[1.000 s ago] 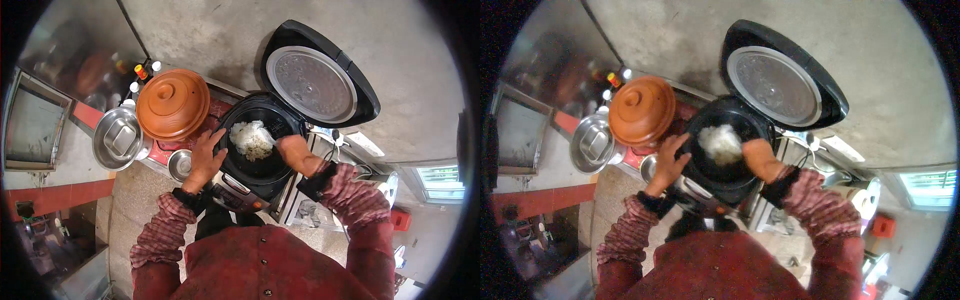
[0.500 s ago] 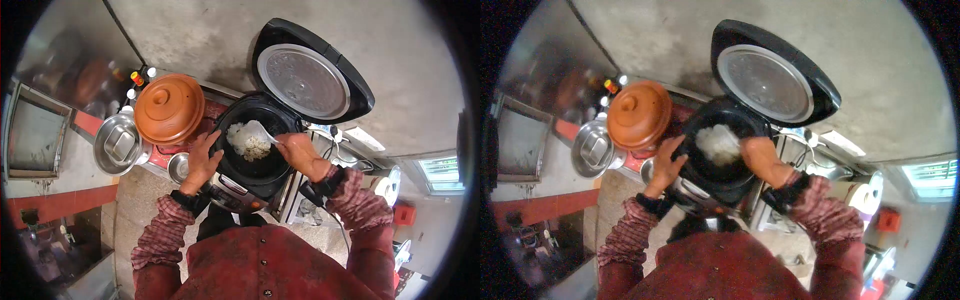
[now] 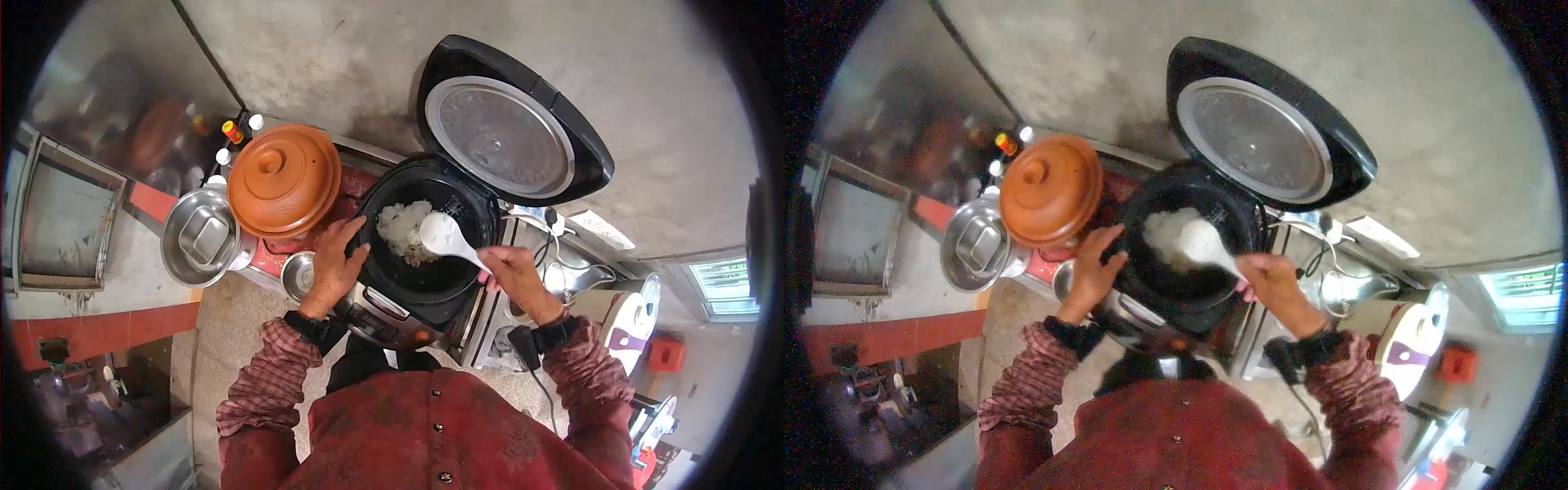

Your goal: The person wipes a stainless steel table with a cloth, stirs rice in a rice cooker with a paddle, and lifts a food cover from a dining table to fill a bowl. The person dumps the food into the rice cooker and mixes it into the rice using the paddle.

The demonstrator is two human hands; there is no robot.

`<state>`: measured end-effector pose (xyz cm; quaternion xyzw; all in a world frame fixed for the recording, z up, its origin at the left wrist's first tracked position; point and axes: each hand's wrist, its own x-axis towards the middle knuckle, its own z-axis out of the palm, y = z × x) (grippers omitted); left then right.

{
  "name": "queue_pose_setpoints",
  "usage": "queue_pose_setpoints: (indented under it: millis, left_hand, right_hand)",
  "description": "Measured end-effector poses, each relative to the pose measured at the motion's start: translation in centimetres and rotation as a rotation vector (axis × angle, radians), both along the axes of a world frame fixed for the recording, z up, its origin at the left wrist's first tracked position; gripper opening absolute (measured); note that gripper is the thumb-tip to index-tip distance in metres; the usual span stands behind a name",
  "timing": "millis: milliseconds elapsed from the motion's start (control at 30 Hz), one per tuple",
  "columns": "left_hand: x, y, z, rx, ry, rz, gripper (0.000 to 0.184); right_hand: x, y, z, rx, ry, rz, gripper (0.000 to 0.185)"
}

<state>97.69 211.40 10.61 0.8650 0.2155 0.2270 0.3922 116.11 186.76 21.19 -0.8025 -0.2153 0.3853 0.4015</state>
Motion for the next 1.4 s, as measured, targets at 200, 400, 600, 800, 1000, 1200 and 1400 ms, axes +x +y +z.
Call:
queue_pose_setpoints:
  millis: [200,400,600,800,1000,1200,1400]
  left_hand:
    - [0.0,-0.1,-0.2,-0.011,-0.006,0.003,0.047]
    - [0.1,-0.1,0.1,0.037,-0.018,-0.016,0.048]
    - [0.3,-1.0,2.5,0.398,0.057,0.045,0.045]
    - [-0.1,-1.7,5.2,0.294,-0.078,0.084,0.032]
    - [-3.8,-1.6,4.4,0.252,-0.124,0.161,0.021]
    - [-7.3,-2.5,5.0,0.223,-0.125,0.284,0.018]
    - [-12.3,-1.5,1.3,0.117,-0.045,0.4,0.017]
  right_hand:
    - [-2.7,-3.8,-1.1,0.112,0.251,-0.271,0.026]
    - [-3.8,-5.0,-0.5,0.234,0.295,-0.365,0.028]
    - [-5.1,-5.7,0.8,0.266,0.245,-0.326,0.027]
    - [-5.4,-5.8,1.2,0.293,0.183,-0.334,0.025]
    - [-4.9,-3.9,-0.8,0.235,-0.05,-0.29,0.023]
    - [-4.2,-3.1,-2.6,0.234,-0.586,0.022,0.021]
    - [-4.2,-3.6,-2.6,0.281,-0.055,-0.347,0.021]
